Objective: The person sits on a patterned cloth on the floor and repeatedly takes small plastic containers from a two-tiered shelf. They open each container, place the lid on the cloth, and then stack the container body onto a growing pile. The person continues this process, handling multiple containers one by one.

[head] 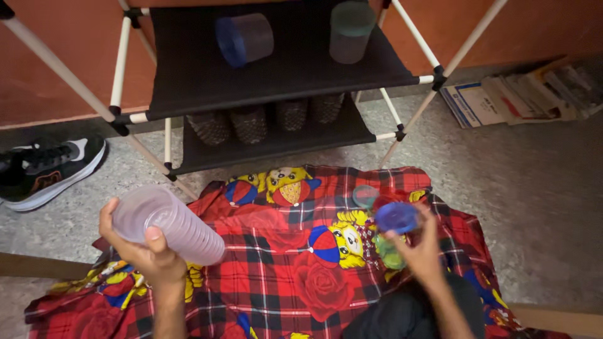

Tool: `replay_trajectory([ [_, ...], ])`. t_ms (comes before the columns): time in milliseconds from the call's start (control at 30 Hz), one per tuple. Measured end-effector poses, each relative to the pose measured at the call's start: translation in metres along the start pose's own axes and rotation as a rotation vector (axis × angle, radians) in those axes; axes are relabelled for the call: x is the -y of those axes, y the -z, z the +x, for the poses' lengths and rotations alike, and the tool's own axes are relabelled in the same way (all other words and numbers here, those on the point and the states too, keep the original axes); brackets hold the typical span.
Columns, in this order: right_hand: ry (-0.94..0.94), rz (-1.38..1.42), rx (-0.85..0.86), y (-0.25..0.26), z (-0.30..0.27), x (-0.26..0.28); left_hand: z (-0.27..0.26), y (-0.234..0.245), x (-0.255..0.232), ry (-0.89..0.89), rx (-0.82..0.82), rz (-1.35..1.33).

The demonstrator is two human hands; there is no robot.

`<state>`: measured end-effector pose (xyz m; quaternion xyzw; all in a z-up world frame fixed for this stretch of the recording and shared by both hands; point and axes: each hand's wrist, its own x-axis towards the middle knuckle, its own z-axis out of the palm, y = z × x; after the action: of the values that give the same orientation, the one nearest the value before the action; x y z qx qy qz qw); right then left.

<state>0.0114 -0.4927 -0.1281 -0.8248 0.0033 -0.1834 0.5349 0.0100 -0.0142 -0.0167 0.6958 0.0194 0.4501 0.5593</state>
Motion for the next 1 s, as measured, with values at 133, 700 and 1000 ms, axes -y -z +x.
replay_trajectory([
  [133, -0.031, -0.067, -0.049, 0.052, 0.019, -0.042, 0.001, -0.010, -0.001, -0.069, -0.093, 0.097],
  [700, -0.134, -0.519, 0.641, 0.041, 0.006, -0.030, -0.009, -0.013, 0.024, -0.105, -0.202, 0.226],
  [1000, -0.147, -0.648, 0.497, 0.046, 0.002, -0.053, -0.012, -0.013, 0.026, -0.105, -0.183, 0.191],
])
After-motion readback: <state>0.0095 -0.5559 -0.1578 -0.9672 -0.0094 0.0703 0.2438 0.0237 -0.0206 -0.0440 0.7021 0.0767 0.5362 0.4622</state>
